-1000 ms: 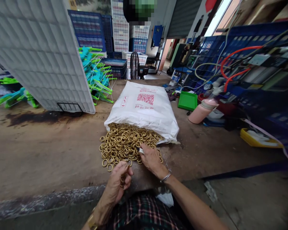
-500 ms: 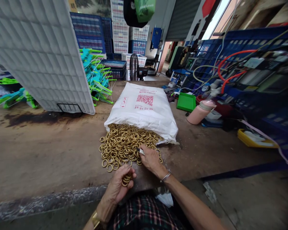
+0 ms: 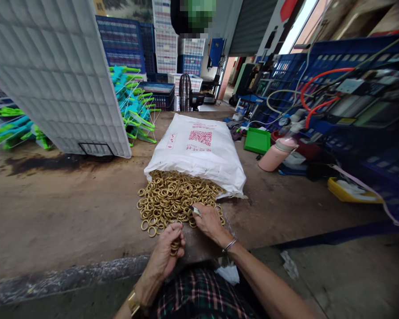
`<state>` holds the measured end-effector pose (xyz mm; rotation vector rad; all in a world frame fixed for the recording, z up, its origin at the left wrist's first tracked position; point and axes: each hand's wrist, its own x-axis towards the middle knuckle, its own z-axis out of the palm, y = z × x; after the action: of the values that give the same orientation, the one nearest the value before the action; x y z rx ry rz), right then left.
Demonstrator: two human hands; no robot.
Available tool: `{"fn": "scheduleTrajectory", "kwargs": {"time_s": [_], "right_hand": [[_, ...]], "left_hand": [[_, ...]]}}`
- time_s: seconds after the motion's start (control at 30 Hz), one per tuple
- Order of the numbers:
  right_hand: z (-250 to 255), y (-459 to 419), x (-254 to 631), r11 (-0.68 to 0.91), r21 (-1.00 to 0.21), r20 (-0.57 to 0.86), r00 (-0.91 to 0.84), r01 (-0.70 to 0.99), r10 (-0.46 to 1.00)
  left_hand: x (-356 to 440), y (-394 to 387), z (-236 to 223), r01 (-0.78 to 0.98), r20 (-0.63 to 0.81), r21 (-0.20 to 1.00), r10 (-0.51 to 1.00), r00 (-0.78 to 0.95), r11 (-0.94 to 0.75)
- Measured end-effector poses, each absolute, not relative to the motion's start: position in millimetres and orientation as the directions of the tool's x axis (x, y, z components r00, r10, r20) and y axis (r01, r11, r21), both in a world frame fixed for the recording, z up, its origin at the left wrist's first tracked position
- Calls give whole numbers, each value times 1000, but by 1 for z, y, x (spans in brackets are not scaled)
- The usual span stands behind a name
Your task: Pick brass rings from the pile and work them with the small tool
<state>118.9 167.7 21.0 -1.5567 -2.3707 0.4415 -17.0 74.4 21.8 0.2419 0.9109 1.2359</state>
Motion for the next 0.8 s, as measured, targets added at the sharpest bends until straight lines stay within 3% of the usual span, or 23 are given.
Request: {"fn": "scheduleTrajectory", "kwargs": {"time_s": [0.17,0.27,0.47,0.67,0.8], "right_hand": [[27,166,114,228,-803,45,-326,550,944],[33,160,107,135,-921,-1,-347,367,938],[29,149,97,2,-973,-90,-389,229,917],[42,149,98,99,-948,-55,-463,301,884],[35,151,94,146,-923,-32,-450,356,893]], "left_hand": [[-16,82,24,-648,-453,701,888,-81,299],[-14,87,26,-636,-436,721,893,-108,275],[-13,91,28,-567,-400,795,888,-226,214],[-16,92,24,-261,-241,954,893,-381,146],[-15,91,27,-219,-206,967,912,-354,133]]}}
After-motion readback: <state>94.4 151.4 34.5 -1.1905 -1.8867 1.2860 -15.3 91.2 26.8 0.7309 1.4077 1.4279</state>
